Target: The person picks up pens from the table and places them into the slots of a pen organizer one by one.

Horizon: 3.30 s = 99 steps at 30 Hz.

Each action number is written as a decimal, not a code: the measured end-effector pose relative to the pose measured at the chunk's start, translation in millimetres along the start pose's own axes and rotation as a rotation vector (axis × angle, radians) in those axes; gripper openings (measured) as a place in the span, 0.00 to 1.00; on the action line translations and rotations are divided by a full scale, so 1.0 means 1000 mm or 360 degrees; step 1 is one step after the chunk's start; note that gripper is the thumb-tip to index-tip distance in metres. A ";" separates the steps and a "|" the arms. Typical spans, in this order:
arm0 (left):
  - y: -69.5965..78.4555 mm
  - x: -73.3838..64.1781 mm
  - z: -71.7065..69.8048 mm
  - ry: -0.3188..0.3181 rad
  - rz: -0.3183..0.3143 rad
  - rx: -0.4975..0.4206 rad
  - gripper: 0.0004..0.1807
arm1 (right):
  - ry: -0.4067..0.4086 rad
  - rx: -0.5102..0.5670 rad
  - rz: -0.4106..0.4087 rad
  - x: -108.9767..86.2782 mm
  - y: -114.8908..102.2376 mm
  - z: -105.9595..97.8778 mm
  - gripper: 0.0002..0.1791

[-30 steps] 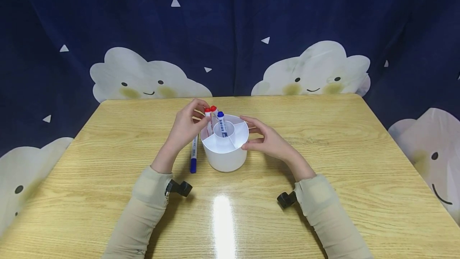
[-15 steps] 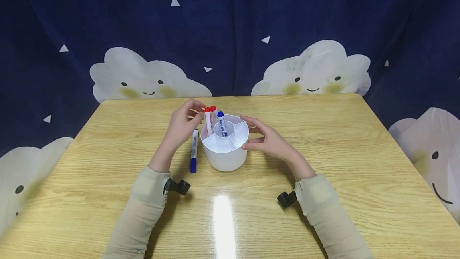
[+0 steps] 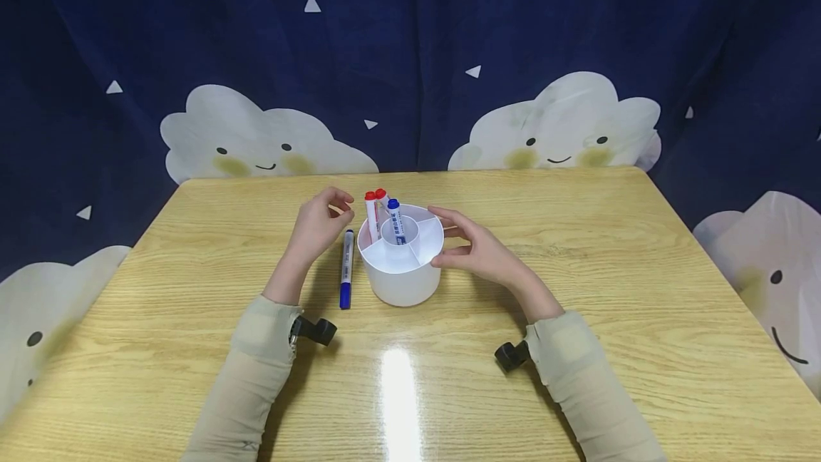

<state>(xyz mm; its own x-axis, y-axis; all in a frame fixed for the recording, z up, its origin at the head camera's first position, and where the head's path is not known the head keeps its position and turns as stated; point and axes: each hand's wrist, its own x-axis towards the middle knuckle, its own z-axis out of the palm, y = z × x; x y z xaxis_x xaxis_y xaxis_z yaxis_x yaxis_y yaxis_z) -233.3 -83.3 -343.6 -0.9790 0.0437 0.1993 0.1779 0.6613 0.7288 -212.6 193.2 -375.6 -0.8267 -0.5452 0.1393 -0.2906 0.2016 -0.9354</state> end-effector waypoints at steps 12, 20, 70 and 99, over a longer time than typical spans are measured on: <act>-0.024 0.007 0.011 -0.0192 -0.0151 0.0170 0.17 | 0.0002 -0.0008 -0.0015 0.000 0.002 0.000 0.41; -0.034 0.007 0.016 -0.0324 -0.0293 0.0262 0.22 | 0.0001 -0.0002 -0.0011 0.001 0.001 -0.001 0.41; -0.021 0.004 -0.001 -0.0190 -0.0254 0.0091 0.22 | -0.0004 0.0008 -0.0010 0.000 -0.002 0.000 0.41; 0.002 -0.002 -0.030 0.0100 -0.0033 -0.0125 0.22 | 0.0000 0.0021 -0.0004 -0.001 -0.004 0.002 0.42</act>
<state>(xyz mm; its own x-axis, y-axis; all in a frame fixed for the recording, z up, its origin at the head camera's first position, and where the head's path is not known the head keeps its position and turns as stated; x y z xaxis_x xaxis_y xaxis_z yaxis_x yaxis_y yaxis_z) -228.4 -103.9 -322.9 -0.9748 -0.0181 0.2224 0.1672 0.6005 0.7819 -209.8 191.7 -372.7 -0.8261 -0.5454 0.1418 -0.2864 0.1896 -0.9392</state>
